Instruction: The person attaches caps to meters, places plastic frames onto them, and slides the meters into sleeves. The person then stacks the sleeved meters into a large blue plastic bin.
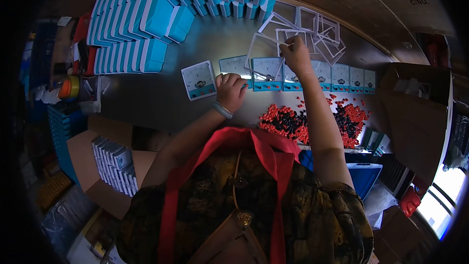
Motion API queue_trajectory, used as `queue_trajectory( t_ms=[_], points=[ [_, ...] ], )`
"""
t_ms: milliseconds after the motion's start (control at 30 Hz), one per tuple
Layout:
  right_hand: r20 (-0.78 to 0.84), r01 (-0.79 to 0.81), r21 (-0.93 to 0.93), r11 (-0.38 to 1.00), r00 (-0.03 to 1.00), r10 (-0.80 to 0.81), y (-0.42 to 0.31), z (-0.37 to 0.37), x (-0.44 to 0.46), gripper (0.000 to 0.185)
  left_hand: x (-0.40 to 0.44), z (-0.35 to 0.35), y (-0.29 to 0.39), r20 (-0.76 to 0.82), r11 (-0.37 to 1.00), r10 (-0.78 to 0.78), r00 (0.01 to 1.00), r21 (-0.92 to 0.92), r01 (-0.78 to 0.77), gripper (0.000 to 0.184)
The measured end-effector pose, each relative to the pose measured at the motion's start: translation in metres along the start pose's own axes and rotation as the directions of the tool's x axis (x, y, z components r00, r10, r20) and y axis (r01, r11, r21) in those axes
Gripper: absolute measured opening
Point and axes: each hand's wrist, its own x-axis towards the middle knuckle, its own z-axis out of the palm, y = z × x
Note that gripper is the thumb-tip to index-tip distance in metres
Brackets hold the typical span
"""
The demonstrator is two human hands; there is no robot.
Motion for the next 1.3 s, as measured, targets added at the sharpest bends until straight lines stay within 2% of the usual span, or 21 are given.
queue_trajectory(
  t_ms=[33,67,133,167,200,267,300,400,433,500,533,600,667,700,767,867,1067,1100,1167,1200,1300],
  points=[
    [0.026,-0.004,-0.03,1.0,1.0,0.005,-0.002,0.001,0.001,0.023,-0.004,-0.006,0.002,-0.067,0.997,-0.028,0.997,-0.08,0.023,0.029],
    [0.087,0.0,-0.049,0.999,0.996,0.005,-0.004,0.004,-0.001,0.025,-0.013,-0.01,-0.002,-0.085,0.997,0.021,0.996,-0.067,-0.026,0.045],
    [0.212,-0.081,-0.04,0.996,0.973,0.088,-0.02,0.027,-0.009,0.025,-0.002,-0.038,0.01,0.038,1.0,0.007,0.999,-0.03,-0.005,0.077],
    [0.323,-0.141,-0.041,0.989,0.935,0.147,-0.03,0.041,-0.014,0.027,0.013,-0.046,0.013,0.256,0.997,-0.076,0.964,0.022,0.073,0.106],
    [0.325,0.068,-0.131,0.989,0.946,-0.022,-0.021,0.063,-0.016,0.03,0.021,-0.042,0.007,0.308,0.995,-0.091,0.947,0.078,0.07,0.113],
    [0.213,0.317,-0.394,0.863,0.945,-0.25,-0.015,0.095,-0.021,0.035,0.03,-0.029,-0.011,0.401,0.983,-0.119,0.908,0.179,0.05,0.124],
    [0.208,0.185,-0.504,0.843,0.974,-0.089,-0.033,0.095,-0.027,0.038,0.03,-0.019,-0.02,0.397,0.984,-0.109,0.911,0.175,0.042,0.124],
    [0.158,0.102,-0.579,0.809,0.987,-0.011,-0.037,0.089,-0.026,0.038,0.028,0.005,-0.035,0.409,0.954,-0.071,0.91,0.295,-0.059,0.125],
    [0.147,0.169,-0.578,0.798,0.984,-0.102,-0.026,0.084,-0.023,0.037,0.027,0.009,-0.035,0.382,0.954,-0.067,0.922,0.296,-0.053,0.125],
    [0.004,0.168,-0.487,0.857,0.982,-0.19,-0.014,0.066,-0.006,0.027,0.03,0.012,-0.029,0.38,0.936,-0.082,0.921,0.347,-0.06,0.126],
    [-0.146,0.206,-0.467,0.86,0.941,-0.305,-0.004,0.058,0.007,0.016,0.031,0.013,-0.025,0.37,0.936,-0.082,0.925,0.346,-0.056,0.126],
    [-0.218,0.276,-0.636,0.721,0.832,-0.51,0.013,0.032,0.039,0.015,0.035,0.014,-0.018,0.411,0.884,-0.151,0.899,0.462,-0.063,0.127],
    [-0.106,0.196,-0.808,0.556,0.88,-0.464,0.024,0.015,0.059,0.017,0.04,0.013,-0.013,0.426,0.871,-0.177,0.887,0.487,-0.06,0.128],
    [-0.063,0.212,-0.791,0.574,0.905,-0.421,0.037,0.011,0.069,0.017,0.044,0.012,-0.011,0.458,0.871,-0.203,0.865,0.489,-0.054,0.128],
    [0.004,0.27,-0.828,0.492,0.88,-0.476,0.044,-0.001,0.079,0.016,0.041,0.004,-0.007,0.495,0.866,-0.239,0.835,0.498,-0.047,0.129],
    [-0.086,0.338,-0.781,0.525,0.774,-0.627,0.025,-0.024,0.073,0.014,0.041,-0.004,-0.006,0.497,0.929,-0.19,0.847,0.37,-0.008,0.13],
    [-0.139,0.32,-0.732,0.602,0.795,-0.591,0.03,-0.043,0.035,0.007,0.045,0.016,0.0,0.46,0.937,-0.181,0.869,0.349,0.01,0.129],
    [-0.152,0.292,-0.697,0.655,0.832,-0.533,0.031,-0.042,0.026,0.007,0.044,0.017,-0.004,0.459,0.952,-0.178,0.871,0.305,0.034,0.127],
    [-0.167,0.201,-0.626,0.753,0.909,-0.382,0.034,-0.04,0.012,0.012,0.039,0.001,0.0,0.427,0.923,-0.231,0.874,0.38,0.058,0.12],
    [-0.174,0.197,-0.624,0.756,0.908,-0.38,0.033,-0.04,0.005,0.012,0.033,-0.003,-0.002,0.418,0.915,-0.277,0.865,0.391,0.103,0.111],
    [-0.091,0.109,-0.558,0.822,0.977,-0.191,0.039,-0.033,-0.014,0.019,0.032,0.003,-0.006,0.48,0.882,-0.325,0.815,0.465,0.078,0.108]
  ],
)
